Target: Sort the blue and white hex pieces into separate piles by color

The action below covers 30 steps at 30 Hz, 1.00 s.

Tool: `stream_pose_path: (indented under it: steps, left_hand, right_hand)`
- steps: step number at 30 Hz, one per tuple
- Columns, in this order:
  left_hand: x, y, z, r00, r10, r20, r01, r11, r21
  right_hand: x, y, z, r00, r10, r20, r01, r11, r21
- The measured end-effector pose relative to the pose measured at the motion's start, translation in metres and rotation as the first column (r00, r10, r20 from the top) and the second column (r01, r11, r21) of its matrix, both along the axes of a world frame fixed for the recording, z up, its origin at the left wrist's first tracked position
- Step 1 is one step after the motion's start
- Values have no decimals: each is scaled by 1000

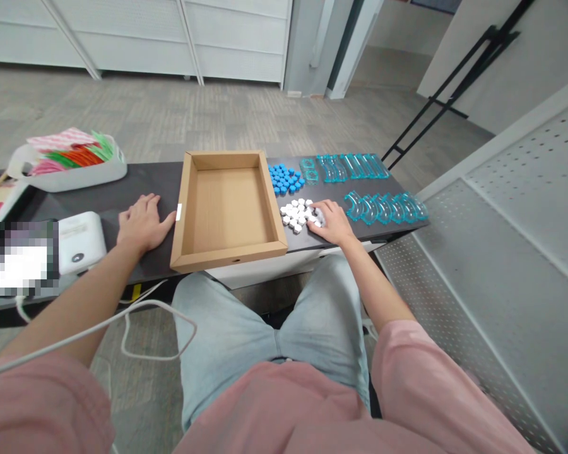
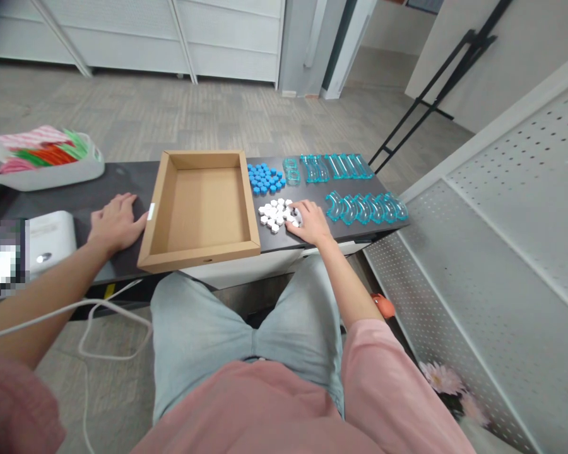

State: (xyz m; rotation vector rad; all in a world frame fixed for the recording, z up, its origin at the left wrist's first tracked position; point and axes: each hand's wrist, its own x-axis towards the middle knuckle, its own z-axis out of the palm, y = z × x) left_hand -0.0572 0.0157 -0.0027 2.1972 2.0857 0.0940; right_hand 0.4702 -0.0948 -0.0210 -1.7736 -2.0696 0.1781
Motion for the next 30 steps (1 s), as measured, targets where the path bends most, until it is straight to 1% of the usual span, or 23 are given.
stream_pose_path:
  steps: [9,12,14,17,20,26,30]
  left_hand:
    - [-2,1,-5,999,1,44,-2,1000,18]
    - [-3,1,-6,998,-1,63,0,1000,17]
    - [-3,1,-7,998,-1,70,-1,1000,27]
    - [-4,1,-8,997,-5,72,2,999,42]
    - [-4,1,-9,997,-4,73,0,999,50]
    - [-2,-1,-10,997,-8,78,3,998,60]
    - [-1,0,-12,998,2,63,-5,998,57]
  right_hand:
    - [-6,-4,7,997,-71,-9,70,997,-17]
    - [-5,-5,6,993,-114,-29,114,994,-1]
    - [-5,-5,6,993,-115,-26,116,993,15]
    - [-5,-6,5,995,-98,7,97,995,36]
    - [-6,-8,7,993,-109,51,107,993,49]
    - [-7,-11,10,986,-133,103,130,991,34]
    - [-5,-8,8,976,-155,154,153,988,25]
